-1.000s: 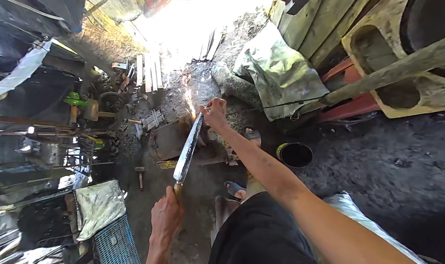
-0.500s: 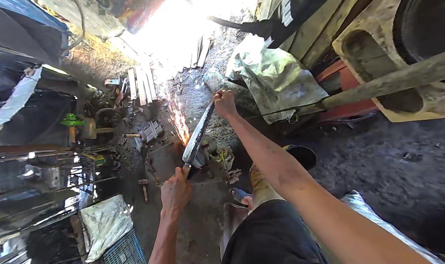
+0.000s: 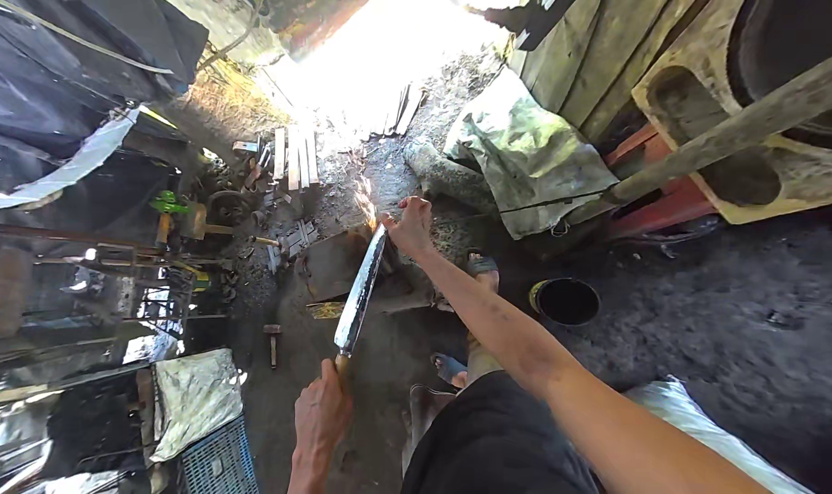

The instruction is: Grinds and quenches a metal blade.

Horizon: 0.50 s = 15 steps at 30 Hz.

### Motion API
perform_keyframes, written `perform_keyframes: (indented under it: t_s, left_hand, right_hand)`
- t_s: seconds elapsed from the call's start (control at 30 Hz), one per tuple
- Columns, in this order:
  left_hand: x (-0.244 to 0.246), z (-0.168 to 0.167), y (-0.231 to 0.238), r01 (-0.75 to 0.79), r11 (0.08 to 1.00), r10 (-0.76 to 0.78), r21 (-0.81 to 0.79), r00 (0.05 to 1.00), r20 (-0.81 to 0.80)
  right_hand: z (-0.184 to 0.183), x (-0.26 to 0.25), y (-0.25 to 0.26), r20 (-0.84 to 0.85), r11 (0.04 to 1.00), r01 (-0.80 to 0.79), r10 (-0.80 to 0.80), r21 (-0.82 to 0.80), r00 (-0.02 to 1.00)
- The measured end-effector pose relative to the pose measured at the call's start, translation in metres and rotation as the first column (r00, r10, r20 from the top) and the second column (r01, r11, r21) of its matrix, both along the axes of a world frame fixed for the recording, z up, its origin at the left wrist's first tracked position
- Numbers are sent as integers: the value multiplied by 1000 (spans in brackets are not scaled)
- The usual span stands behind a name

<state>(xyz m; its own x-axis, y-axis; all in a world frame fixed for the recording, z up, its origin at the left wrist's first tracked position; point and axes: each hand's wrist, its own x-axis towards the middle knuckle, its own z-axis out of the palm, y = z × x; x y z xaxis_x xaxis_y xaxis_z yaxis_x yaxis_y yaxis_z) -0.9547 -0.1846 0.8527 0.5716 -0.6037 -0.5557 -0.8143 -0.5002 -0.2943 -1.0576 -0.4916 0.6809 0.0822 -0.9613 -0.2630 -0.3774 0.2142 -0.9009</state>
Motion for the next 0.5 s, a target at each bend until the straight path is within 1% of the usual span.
perform_keyframes:
  t_s: [0.1, 0.17, 0.27, 0.37, 0.43, 0.5]
  left_hand:
    - [-5, 10, 1, -25, 999, 25, 35, 1000, 3]
    - [-6, 7, -13, -12, 999, 12, 32, 1000, 8]
    - [-2, -14, -58, 31, 999, -31, -8, 999, -8]
    - [2, -41, -118, 94, 994, -95, -51, 995, -23]
    - [1, -52, -151, 161, 985, -162, -64, 987, -10]
    - [-1, -58, -174, 205, 977, -205, -55, 979, -2]
  right_hand:
    - [-2, -1, 5, 12, 999, -53, 53, -3, 999]
    - [-6, -2, -6, 37, 997, -71, 70, 17, 997]
    - [-16, -9, -45, 68, 996, -62, 57, 66, 996]
    - [-26, -22, -103, 32, 996, -42, 40, 85, 999]
    - [-37, -32, -136, 19, 995, -17, 15, 100, 1000]
    - [-47, -41, -157, 28, 992, 12, -16, 122, 999]
